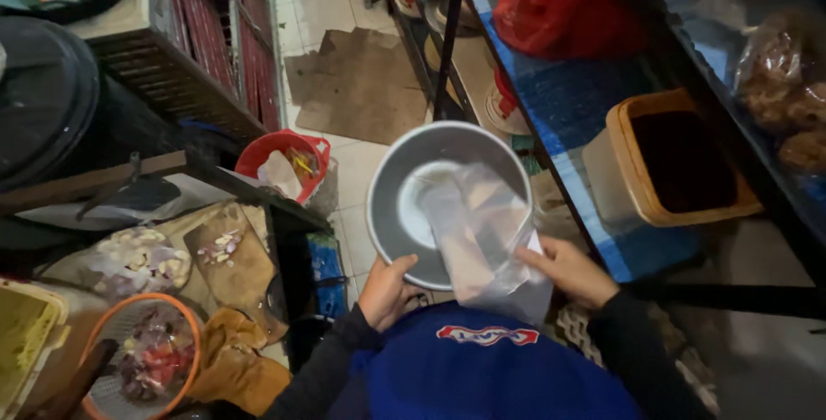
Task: The person lines a metal bowl with a plastic bag, then uses a slotted spoon to scoop cooked green vegetables from a wok into the bowl. The person places the filled bowl on a nearby counter.
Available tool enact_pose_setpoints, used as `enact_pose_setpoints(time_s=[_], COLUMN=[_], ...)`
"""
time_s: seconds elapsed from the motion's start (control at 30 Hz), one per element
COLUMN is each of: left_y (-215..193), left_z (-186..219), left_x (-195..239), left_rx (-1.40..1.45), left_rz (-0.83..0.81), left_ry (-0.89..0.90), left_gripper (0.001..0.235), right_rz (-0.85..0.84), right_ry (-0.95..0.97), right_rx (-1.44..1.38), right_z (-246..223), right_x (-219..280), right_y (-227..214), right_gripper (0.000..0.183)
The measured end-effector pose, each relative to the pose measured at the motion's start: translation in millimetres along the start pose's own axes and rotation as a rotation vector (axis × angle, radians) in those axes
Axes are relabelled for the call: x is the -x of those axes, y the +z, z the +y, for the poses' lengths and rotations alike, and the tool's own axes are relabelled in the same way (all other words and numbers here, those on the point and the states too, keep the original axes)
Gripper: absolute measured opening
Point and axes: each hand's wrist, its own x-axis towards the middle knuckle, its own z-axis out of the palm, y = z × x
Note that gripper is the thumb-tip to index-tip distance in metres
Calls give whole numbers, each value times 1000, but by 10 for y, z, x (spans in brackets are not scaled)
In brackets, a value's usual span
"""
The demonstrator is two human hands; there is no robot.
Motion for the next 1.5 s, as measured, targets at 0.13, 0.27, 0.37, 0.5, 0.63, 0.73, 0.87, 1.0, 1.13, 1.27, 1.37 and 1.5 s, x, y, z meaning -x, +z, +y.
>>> enact_pose_setpoints(time_s=[0.13, 0.27, 0.37, 0.5, 0.63, 0.73, 0.87, 1.0, 1.13, 1.27, 1.37, 1.5], left_y=[-126, -334, -408, -309, -131, -47, 2, 132, 293, 540, 781, 999], left_z=[-23, -113, -115, 133, 356, 453, 359, 408, 421, 318, 176, 168], left_x=[-208, -451, -593, -755, -747, -755, -842, -1007, -1354, -2079, -2726, -3454], left_rx=[-248, -384, -342, -169, -143, -155, -129, -91, -115, -174, -214, -849], left_rz=[129, 55, -34, 11, 37, 101, 109, 42, -72, -152, -233, -359], left_ry=[-23, 312, 509, 282, 253, 217, 279, 276, 251, 76, 39, 942], left_gripper=[64, 60, 55, 57, 56, 53, 49, 42, 44, 43, 44, 56], right_rz=[103, 70, -93, -314, -413, -379, -277, -159, 5, 356, 436, 452], right_ry=[38, 34, -78, -142, -352, -422, -257, -807, -683, -580, -705, -645], right_rx=[231, -316, -520, -640, -742, -583, 210, 383, 156, -63, -289, -510], right_z=[-43, -580, -1091, -1702, -1903, -1935, -1735, -1480, -1475, -1681, -1737, -1567], right_x=[34, -47, -290, -789, -1034, -1153, -1326, -1361, -1443, -1383, -1387, -1484], right_y=[-37, -29, 108, 334, 527, 629, 864, 898, 454, -221, -496, -663], right_gripper=[43, 37, 41, 51, 49, 52, 58, 40, 26, 20, 23, 24])
